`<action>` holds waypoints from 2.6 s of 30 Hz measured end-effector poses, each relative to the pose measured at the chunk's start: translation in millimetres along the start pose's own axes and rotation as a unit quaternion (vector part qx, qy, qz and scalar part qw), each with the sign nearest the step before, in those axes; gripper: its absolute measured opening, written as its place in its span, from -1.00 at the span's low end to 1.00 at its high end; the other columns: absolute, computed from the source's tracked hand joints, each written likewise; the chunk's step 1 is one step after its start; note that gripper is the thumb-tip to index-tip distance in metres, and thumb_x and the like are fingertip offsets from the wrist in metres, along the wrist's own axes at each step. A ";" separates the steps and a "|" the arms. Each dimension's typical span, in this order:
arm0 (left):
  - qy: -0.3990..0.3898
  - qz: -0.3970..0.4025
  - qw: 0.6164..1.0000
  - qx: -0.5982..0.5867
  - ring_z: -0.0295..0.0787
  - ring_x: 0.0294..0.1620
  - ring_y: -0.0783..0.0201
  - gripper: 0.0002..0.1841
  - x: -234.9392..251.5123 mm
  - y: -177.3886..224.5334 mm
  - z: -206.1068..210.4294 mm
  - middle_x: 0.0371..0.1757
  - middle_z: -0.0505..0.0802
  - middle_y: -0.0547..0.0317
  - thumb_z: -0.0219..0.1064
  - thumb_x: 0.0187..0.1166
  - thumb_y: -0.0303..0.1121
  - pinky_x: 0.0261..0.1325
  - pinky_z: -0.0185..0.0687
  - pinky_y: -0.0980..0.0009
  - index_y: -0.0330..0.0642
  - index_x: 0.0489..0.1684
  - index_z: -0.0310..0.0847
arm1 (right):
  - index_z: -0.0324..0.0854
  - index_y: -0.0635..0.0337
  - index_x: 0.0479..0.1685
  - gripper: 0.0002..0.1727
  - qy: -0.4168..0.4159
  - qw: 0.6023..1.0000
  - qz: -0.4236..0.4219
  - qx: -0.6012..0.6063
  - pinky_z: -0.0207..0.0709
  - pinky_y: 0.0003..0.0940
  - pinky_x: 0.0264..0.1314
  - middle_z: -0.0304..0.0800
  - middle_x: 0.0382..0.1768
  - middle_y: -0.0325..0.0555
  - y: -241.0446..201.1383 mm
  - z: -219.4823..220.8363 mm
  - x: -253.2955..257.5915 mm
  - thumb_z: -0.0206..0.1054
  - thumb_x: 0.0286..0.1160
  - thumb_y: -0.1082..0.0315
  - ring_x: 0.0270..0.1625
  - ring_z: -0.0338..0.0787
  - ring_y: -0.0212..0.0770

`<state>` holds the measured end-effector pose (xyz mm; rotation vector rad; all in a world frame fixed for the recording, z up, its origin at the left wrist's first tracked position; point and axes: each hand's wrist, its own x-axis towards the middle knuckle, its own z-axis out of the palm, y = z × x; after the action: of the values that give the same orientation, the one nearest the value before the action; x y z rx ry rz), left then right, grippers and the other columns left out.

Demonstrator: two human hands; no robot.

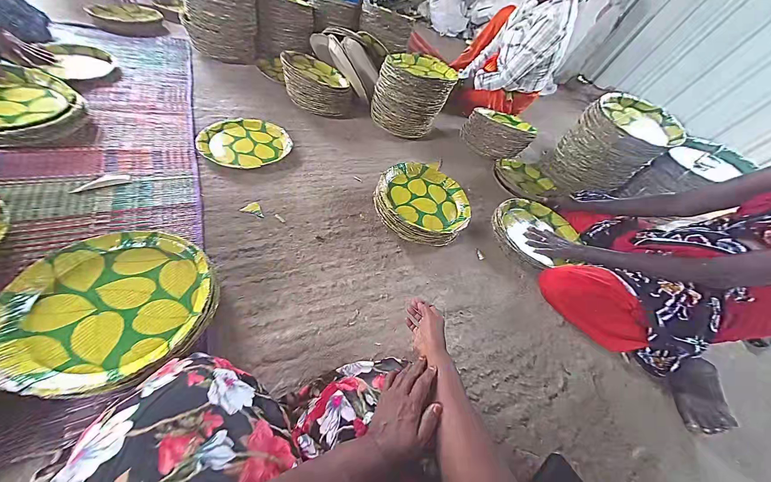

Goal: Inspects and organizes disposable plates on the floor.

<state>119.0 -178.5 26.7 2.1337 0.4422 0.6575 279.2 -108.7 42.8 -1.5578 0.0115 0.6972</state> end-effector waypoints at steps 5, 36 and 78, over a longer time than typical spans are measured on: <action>0.037 0.020 0.999 -0.014 0.80 0.38 -0.08 -0.47 8.2 -21.7 8.5 0.29 0.87 -0.16 -0.02 0.68 -0.20 0.55 0.42 -0.17 -0.42 0.34 0.67 | 0.39 0.53 0.49 -0.57 -0.018 0.980 -0.148 -0.130 0.55 -0.26 0.33 0.59 0.40 0.31 -25.3 15.0 46.8 0.04 0.88 0.34 0.34 0.66 -0.08; 0.042 0.018 0.998 -0.048 0.82 0.32 -0.08 -0.52 13.2 -37.5 10.3 0.17 0.91 -0.10 -0.03 0.63 -0.22 0.48 0.49 -0.15 -0.30 0.12 0.81 | 0.70 0.45 0.29 -0.59 -0.079 0.524 -0.499 -0.686 0.31 0.60 0.50 0.76 0.32 0.39 8.2 -141.9 80.1 0.34 0.43 0.57 0.39 0.74 0.46; 0.247 0.015 0.968 0.050 0.00 0.91 -0.05 -0.23 18.0 130.9 -238.9 0.89 -0.01 -0.42 0.08 0.79 -0.21 0.85 0.08 0.13 -0.55 0.84 -0.17 | 0.47 0.33 0.62 -0.47 -0.116 0.768 -0.200 -0.598 0.10 0.50 0.71 0.20 0.75 0.47 7.7 -5.8 -45.4 0.23 0.63 0.51 0.82 0.14 0.46</action>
<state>2.0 -97.5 259.6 2.0607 0.7230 1.2154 241.7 -133.1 55.1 -2.5381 -1.1276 0.5357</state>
